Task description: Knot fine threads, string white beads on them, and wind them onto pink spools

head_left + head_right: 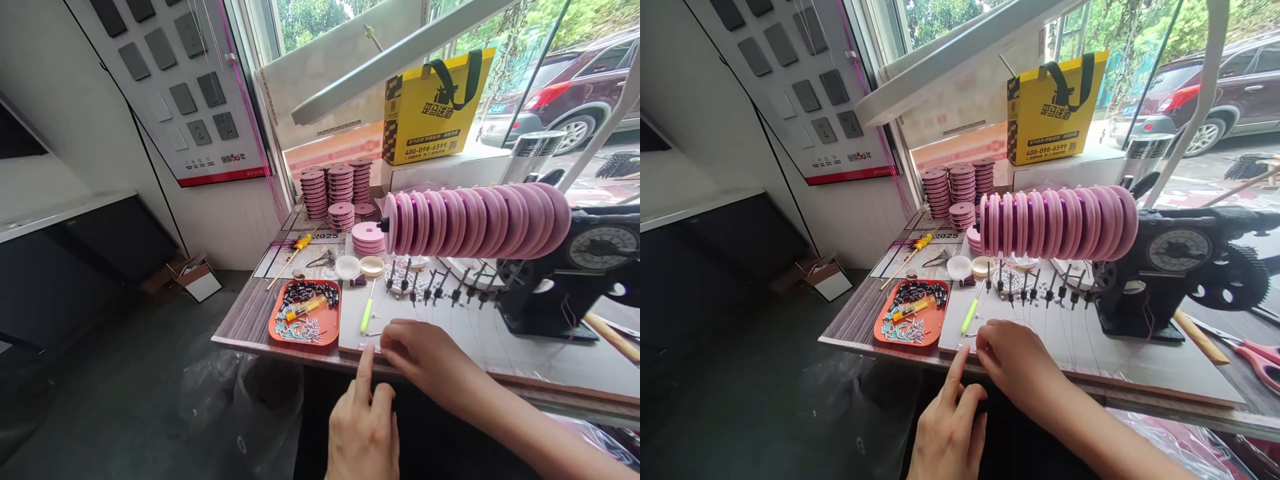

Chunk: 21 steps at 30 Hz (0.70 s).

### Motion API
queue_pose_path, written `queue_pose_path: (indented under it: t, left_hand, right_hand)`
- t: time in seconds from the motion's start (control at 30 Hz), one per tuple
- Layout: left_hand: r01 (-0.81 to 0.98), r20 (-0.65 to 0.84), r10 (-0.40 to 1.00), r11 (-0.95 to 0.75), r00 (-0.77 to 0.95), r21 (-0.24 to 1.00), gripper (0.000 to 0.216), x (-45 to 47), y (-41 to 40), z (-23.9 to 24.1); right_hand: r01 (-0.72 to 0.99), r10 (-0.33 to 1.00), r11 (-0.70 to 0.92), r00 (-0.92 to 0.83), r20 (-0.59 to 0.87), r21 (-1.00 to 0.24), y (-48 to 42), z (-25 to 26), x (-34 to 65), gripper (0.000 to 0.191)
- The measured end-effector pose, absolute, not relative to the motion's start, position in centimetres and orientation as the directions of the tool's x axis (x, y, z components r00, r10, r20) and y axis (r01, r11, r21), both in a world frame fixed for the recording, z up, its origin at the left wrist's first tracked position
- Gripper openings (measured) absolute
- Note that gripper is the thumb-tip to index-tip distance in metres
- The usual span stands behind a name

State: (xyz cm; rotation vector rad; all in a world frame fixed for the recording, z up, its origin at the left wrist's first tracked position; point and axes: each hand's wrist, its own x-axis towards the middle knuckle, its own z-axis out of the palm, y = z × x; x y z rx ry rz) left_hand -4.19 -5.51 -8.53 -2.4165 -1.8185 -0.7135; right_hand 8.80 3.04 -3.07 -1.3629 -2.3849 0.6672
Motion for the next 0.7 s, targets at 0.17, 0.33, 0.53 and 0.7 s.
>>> queue_pose_path:
  t: [0.17,0.33,0.53,0.7]
  left_hand:
    - [0.965,0.322,0.918,-0.259,0.233,0.042,0.029,-3.9,-5.4,-8.7]
    - [0.975,0.310,0.926,-0.221,0.213,-0.010,0.031,-3.6,-5.8,-9.4]
    - [0.979,0.341,0.920,-0.202,0.193,-0.011,0.029,-3.1,-5.8,-9.4]
    - [0.983,0.376,0.909,-0.184,0.179,-0.023,0.028,-2.8,-5.8,-9.6]
  right_hand:
    - [0.734,0.868,0.432,-0.496,0.022,-0.523,3.3,-2.8,8.8,0.015]
    - [0.745,0.876,0.415,-0.483,0.006,-0.522,3.3,-2.7,8.6,0.014]
    - [0.741,0.870,0.424,-0.494,0.006,-0.521,3.3,-2.7,8.8,0.015]
    - [0.740,0.871,0.429,-0.491,0.018,-0.518,3.3,-2.8,8.7,0.015]
